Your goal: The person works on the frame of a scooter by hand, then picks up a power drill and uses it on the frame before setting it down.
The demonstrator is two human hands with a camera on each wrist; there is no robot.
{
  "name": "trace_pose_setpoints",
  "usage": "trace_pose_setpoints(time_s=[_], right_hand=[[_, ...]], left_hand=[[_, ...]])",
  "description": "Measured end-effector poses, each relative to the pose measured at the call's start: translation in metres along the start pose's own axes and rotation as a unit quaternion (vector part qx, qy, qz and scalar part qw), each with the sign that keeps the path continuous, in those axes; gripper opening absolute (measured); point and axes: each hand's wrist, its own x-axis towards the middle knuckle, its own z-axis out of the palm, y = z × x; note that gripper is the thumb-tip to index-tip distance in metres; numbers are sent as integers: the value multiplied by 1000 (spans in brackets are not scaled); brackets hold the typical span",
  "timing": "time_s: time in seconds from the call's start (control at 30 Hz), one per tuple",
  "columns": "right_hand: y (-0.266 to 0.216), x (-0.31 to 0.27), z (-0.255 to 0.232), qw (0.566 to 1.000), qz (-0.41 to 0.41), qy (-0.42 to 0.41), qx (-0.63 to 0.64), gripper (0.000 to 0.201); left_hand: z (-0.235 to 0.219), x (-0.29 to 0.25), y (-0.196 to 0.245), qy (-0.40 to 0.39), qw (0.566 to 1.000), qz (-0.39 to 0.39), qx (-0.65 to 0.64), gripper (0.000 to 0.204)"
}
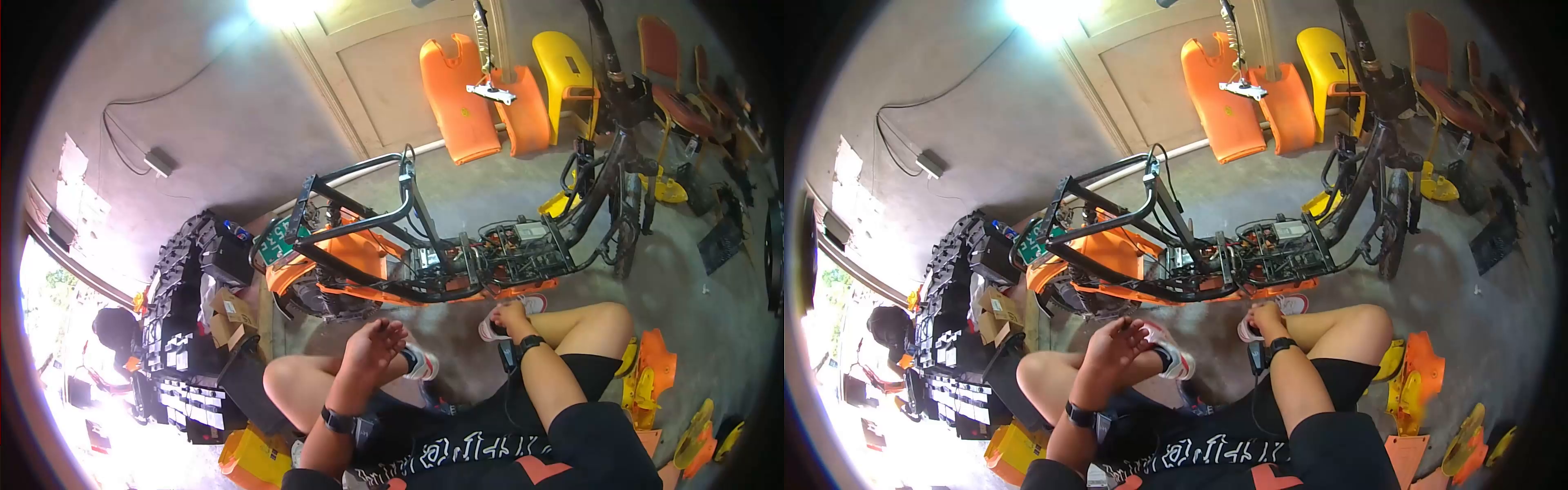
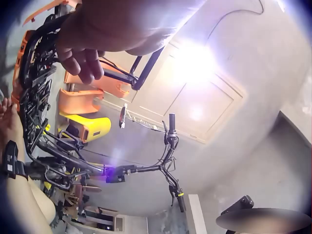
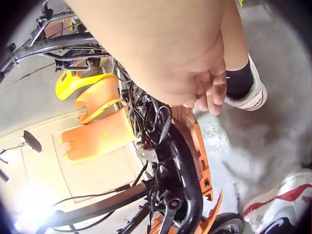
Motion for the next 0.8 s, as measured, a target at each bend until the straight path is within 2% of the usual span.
trace_pose_setpoints(time_s=[0.03, 0.1, 0.2, 0.27, 0.37, 0.4, 0.43, 0.5, 0.53, 0.63, 0.7, 0.8], right_hand=[[-3, -3, 0, 998, -17, 2, 61, 17], [-7, -8, 0, 996, -48, -22, 68, 18], [-13, -16, -4, 994, -92, 5, 56, 14], [-6, -12, -12, 992, -111, 64, 16, 12], [-13, -33, -27, 993, -62, 62, 77, 13], [-2, -18, -30, 992, -89, 61, 63, 16], [3, -15, -32, 992, -80, 73, 66, 16], [10, -5, -33, 992, -68, 75, 81, 18], [15, 3, -35, 992, -57, 79, 77, 18], [26, 17, -31, 990, -47, 67, 114, 17], [24, 19, -23, 983, -47, 78, 158, 19], [22, 21, -13, 978, -57, 72, 187, 21]], left_hand=[[6, 3, 0, -2, 1000, -5, -1, 18], [16, 6, -3, -1, 1000, -24, -9, 13], [5, 32, -18, -13, 999, -40, -6, 12], [-2, 50, -27, -9, 997, -71, -13, 12], [-41, 98, -53, -13, 995, -94, -29, 19], [-55, 112, -64, -22, 996, -81, -38, 19], [-59, 115, -70, -23, 995, -96, -35, 19], [-66, 120, -78, 67, 993, -91, 40, 18], [-69, 117, -81, 46, 995, -71, 50, 17], [-73, 102, -87, 58, 992, -80, 79, 13], [-76, 104, -93, 75, 991, -84, 74, 15], [-75, 115, -106, 60, 992, -54, 96, 12]])
